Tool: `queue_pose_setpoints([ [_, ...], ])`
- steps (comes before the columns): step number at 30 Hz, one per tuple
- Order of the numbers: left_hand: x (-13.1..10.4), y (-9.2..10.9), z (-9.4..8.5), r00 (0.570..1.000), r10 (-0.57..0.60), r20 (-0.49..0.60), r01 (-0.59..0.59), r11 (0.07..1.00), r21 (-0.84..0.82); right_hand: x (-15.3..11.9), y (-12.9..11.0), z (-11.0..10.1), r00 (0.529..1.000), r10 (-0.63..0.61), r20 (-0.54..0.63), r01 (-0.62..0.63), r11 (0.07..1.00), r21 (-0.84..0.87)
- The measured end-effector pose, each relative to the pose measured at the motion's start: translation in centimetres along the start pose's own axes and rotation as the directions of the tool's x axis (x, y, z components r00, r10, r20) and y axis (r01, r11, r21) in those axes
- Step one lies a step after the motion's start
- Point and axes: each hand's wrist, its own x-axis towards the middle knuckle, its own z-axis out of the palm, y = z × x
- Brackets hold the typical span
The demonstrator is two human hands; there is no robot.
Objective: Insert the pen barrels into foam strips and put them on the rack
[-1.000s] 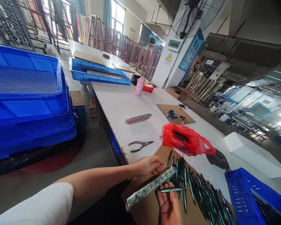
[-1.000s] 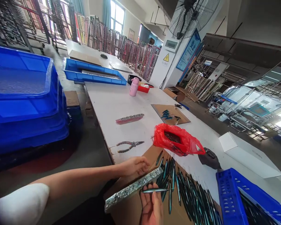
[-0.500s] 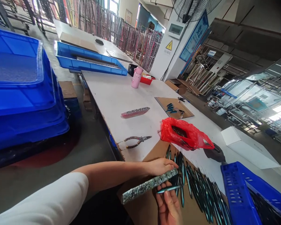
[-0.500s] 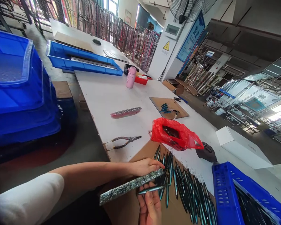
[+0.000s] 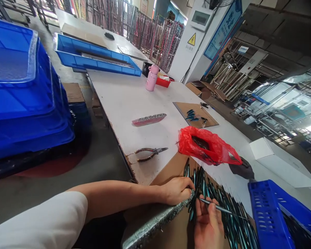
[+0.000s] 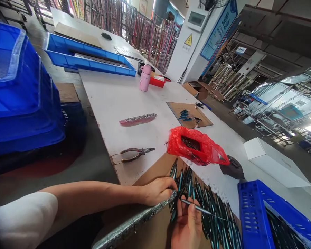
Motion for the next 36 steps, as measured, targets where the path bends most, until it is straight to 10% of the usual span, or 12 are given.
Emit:
queue_pose_setpoints([
  [8, -1.3, 0.3, -0.5, 0.995, 0.021, -0.098, -0.023, 0.999, -0.025, 0.1, 0.3, 2.5, 0.998, 0.056, 0.037, -0.055, 0.998, -0.016],
  [36, -1.1, -0.2, 1.1, 0.985, 0.014, -0.174, -0.012, 1.000, 0.011, 0.3, 1.6, 0.6, 0.986, 0.115, 0.122, -0.111, 0.993, -0.034],
])
